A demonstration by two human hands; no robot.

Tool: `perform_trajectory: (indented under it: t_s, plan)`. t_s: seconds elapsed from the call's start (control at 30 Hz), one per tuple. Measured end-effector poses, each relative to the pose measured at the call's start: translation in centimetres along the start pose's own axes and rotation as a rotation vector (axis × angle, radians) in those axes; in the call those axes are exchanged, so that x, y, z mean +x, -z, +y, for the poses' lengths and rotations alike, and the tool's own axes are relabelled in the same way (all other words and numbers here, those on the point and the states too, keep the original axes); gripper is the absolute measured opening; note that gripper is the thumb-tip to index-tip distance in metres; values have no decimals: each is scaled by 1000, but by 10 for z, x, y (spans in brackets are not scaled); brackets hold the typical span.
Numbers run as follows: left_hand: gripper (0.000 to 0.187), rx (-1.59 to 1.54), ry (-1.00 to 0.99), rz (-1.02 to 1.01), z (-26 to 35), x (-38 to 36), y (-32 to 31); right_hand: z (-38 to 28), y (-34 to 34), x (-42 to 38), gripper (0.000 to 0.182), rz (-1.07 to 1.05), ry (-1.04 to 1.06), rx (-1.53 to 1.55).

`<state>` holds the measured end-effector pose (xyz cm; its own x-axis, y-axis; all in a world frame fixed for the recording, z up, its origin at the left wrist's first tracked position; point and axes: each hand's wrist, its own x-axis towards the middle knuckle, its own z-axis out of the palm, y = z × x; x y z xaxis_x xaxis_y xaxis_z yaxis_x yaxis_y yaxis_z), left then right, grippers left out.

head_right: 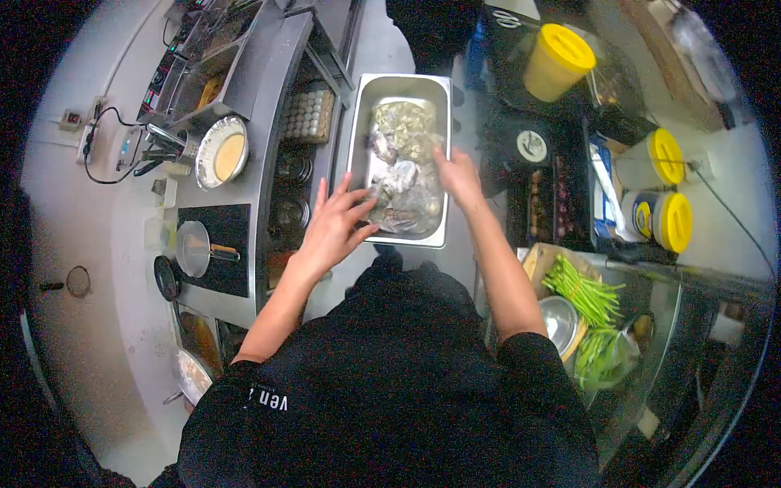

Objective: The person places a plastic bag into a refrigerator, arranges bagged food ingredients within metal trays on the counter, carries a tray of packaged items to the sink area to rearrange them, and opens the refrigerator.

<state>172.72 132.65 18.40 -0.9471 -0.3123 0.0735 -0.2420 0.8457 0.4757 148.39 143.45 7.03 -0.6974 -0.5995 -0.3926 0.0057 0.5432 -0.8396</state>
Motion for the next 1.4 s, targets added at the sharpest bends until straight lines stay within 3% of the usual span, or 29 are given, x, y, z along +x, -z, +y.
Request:
perform_trajectory:
  t_s: [0.13,0.27,0.33,0.37,0.47,0.53,0.6,0.67,0.73,0.8,1.0,1.1,1.17,1.27,1.3,1.37,1.4]
  plan:
    - [37,80,41,-47,-48,31,22,-54,-23,23,45,-47,-7,-82]
    - [47,-33,-39,19,-81,75,29,-83,-55,59,45,-19,34,-49]
    - [51,-163,-107,21,-89,96,28,-132,-68,61,45,-103,-95,-38]
    - [49,-117,-127,43,-98,102,21,-126,-81,75,43,-55,74,-29]
    - [42,-83,-96,-61,-132,120,25,-128,-106,112,45,-50,46,-39]
    - [36,-115,-121,17,-159,126,38,-129,-115,134,46,-62,37,-31]
    - [29,-623,176,81,-183,134,58,-119,-123,163,49,-82,-12,24]
    - [29,-699,275,269,-214,143,73,-117,-129,184,51,-72,-2,7]
    - [30,-1032,396,414,-239,155,86,-123,-132,206,52,-69,9,-20]
    - [32,-1161,418,633,-256,173,97,-126,-137,224,54,-127,-4,102]
    - [31,-993,412,678,-269,221,119,-153,-138,303,54,-187,50,-125]
    - [31,-931,454,514,-261,253,111,-197,-127,312,54,-188,138,-171]
    - [29,-634,503,329,-250,272,101,-212,-124,328,54,-205,138,-151]
    - [35,-459,393,188,-245,290,86,-236,-120,349,52,-235,131,-139]
    - [35,-455,394,193,-253,292,86,-242,-119,354,51,-233,120,-142]
    - [39,-72,324,320,-274,298,87,-238,-122,377,50,-214,166,-158]
    - [39,-74,327,325,-281,303,94,-235,-123,390,49,-189,208,-176]
